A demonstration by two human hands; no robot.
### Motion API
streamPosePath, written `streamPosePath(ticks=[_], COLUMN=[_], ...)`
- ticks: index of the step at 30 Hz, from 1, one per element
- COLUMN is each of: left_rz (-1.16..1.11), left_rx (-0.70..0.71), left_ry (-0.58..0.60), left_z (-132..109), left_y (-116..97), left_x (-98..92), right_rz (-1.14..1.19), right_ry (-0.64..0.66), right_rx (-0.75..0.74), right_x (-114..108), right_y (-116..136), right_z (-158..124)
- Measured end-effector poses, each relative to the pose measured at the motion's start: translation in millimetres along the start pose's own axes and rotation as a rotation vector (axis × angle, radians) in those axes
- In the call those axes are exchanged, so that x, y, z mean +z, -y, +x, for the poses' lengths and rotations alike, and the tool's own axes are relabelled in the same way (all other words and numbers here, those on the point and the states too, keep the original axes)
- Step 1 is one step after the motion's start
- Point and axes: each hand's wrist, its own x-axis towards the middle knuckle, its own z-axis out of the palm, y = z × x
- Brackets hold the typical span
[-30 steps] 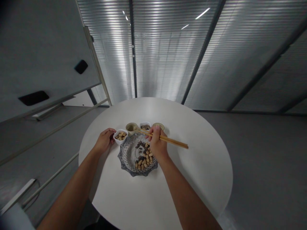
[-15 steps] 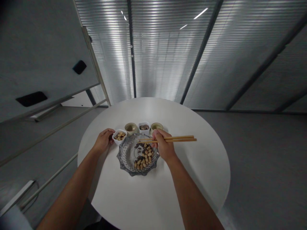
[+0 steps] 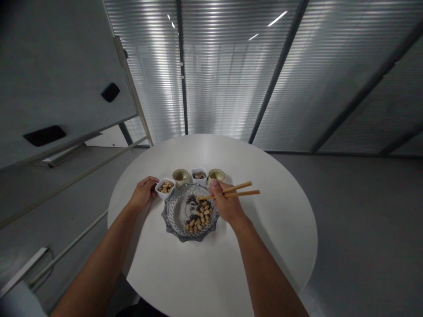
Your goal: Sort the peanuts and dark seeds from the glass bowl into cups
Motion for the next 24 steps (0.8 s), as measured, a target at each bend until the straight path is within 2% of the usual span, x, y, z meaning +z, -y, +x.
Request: streamPosePath(ticks=[8,17,24], left_rz=[0.020,0.020,-0.012], left_rx=[0.015,0.006,0.010], left_ry=[0.001,0.014,0.013], left_z=[-2,0,0], left_y=[-2,0,0], left_x=[0.1,-3.3,-2.9], right_rz=[-0.143,0.052,0.239], right_ry=[0.094,-0.003,-0.121], right_rx=[-0.042,0.073,0.124], right_x=[2,14,23], right_y=[1,-4,2], right_z=[-1,2,9])
